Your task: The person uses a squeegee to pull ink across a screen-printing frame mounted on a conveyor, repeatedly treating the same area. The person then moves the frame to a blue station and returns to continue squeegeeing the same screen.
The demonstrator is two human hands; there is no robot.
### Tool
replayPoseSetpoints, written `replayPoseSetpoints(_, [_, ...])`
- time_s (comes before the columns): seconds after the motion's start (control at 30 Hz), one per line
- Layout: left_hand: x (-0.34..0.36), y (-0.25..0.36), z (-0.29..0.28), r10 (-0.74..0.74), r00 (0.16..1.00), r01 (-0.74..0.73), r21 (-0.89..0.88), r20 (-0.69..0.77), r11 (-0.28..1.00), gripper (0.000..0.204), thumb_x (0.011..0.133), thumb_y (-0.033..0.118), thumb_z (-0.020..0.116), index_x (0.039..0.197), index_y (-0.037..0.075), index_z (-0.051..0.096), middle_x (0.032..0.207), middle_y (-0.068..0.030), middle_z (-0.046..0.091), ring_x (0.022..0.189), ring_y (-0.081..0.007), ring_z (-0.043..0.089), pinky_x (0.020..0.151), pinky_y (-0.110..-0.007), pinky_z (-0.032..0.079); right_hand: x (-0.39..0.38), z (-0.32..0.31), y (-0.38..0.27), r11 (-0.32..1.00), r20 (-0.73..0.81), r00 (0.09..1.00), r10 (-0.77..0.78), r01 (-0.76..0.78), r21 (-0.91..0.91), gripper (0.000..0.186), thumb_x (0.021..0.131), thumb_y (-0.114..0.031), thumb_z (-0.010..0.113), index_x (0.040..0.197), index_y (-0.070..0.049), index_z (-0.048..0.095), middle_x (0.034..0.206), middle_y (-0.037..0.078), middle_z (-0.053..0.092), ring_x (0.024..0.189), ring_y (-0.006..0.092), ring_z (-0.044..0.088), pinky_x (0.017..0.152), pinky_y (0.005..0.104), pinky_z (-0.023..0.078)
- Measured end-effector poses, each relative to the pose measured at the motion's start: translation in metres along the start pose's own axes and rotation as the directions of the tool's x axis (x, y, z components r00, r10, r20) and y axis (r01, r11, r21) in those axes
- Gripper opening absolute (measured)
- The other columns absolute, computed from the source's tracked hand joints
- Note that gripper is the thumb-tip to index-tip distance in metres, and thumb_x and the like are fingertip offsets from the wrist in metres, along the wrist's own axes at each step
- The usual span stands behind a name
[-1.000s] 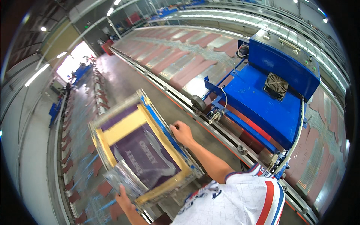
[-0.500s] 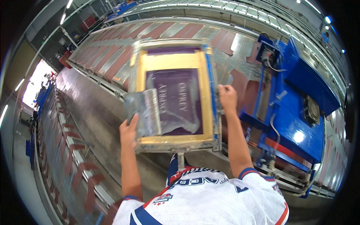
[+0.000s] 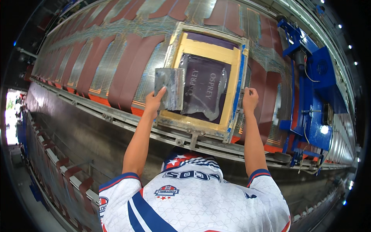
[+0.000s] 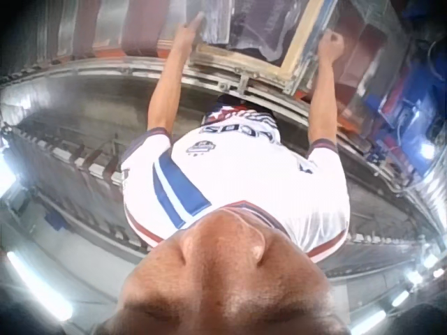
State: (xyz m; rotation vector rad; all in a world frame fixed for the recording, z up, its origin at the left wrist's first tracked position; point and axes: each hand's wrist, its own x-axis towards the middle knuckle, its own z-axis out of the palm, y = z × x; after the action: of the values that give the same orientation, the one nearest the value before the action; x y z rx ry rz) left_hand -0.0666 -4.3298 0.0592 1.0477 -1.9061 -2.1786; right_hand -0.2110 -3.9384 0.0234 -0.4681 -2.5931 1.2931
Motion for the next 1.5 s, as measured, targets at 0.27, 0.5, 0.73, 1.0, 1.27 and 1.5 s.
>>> replayPoseSetpoints(0.27, [-0.002, -0.018, 0.014, 0.219, 0.965, -0.189, 0.202, -0.143, 0.961, 0.045, 0.091, 0.035, 0.077, 0.113, -0.004, 0.069, 0.101, -0.0083, 0.071, 0.097, -0.0213, 0.064, 0.089, -0.036, 0.049, -0.005, 0.002, 0.004, 0.997, -0.015, 0.997, 0.082, -0.082, -0.007, 0.03, 0.093, -0.033, 0.067, 0.095, -0.002, 0.066, 0.082, 0.016, 0.068, 0.075, 0.0314, 0.066, 0.076, 0.0427, 0.051])
replayPoseSetpoints(0.5, [-0.007, 0.039, 0.06, 0.438, 0.898, -0.245, 0.876, 0.044, 0.415, 0.037, 0.087, 0.029, 0.072, 0.106, -0.004, 0.067, 0.085, -0.0261, 0.071, 0.082, -0.0462, 0.07, 0.077, -0.051, 0.055, -0.005, 0.007, -0.001, 0.994, 0.053, 0.993, 0.101, -0.102, 0.026, 0.03, 0.093, -0.032, 0.066, 0.097, -0.002, 0.065, 0.081, 0.018, 0.069, 0.072, 0.0334, 0.065, 0.073, 0.0444, 0.05])
replayPoseSetpoints(0.73, [0.008, 0.027, 0.102, 0.478, 0.875, -0.157, 0.978, 0.074, 0.135, 0.036, 0.086, 0.034, 0.074, 0.09, 0.0, 0.066, 0.081, -0.0239, 0.07, 0.081, -0.0473, 0.069, 0.073, -0.054, 0.054, 0.001, 0.016, 0.014, 1.0, -0.006, 1.0, 0.017, -0.017, 0.005, 0.028, 0.094, -0.031, 0.064, 0.094, -0.003, 0.065, 0.079, 0.018, 0.067, 0.072, 0.0386, 0.064, 0.071, 0.0482, 0.048])
replayPoseSetpoints(1.0, [-0.056, 0.022, 0.097, 0.376, 0.82, -0.533, 0.816, 0.432, 0.223, 0.032, 0.081, 0.031, 0.081, 0.094, 0.005, 0.068, 0.086, -0.0131, 0.071, 0.079, -0.0349, 0.069, 0.069, -0.046, 0.053, 0.001, 0.002, 0.0, 0.994, 0.069, 0.992, 0.105, -0.106, 0.012, 0.028, 0.096, -0.031, 0.062, 0.093, -0.003, 0.064, 0.083, 0.021, 0.067, 0.077, 0.0428, 0.063, 0.075, 0.0505, 0.048])
replayPoseSetpoints(1.27, [0.092, 0.072, 0.121, 0.336, 0.334, -0.923, 0.378, 0.881, -0.072, 0.027, 0.073, 0.025, 0.084, 0.091, 0.01, 0.069, 0.084, -0.0057, 0.07, 0.083, -0.0297, 0.066, 0.073, -0.043, 0.049, 0.02, 0.016, -0.019, 0.94, 0.098, 0.962, -0.253, 0.269, -0.209, 0.032, 0.094, -0.037, 0.067, 0.095, -0.005, 0.068, 0.099, 0.017, 0.072, 0.097, 0.038, 0.065, 0.086, 0.0497, 0.05])
replayPoseSetpoints(1.5, [0.172, 0.109, 0.183, 0.262, 0.33, -0.927, 0.364, 0.907, -0.093, 0.026, 0.073, 0.027, 0.084, 0.089, 0.01, 0.072, 0.078, -0.0099, 0.069, 0.078, -0.0341, 0.066, 0.076, -0.044, 0.047, 0.085, 0.07, -0.133, 0.729, 0.696, 0.567, -0.44, 0.678, -0.092, 0.037, 0.082, -0.039, 0.077, 0.097, -0.005, 0.071, 0.095, 0.019, 0.071, 0.098, 0.0363, 0.066, 0.089, 0.0449, 0.051])
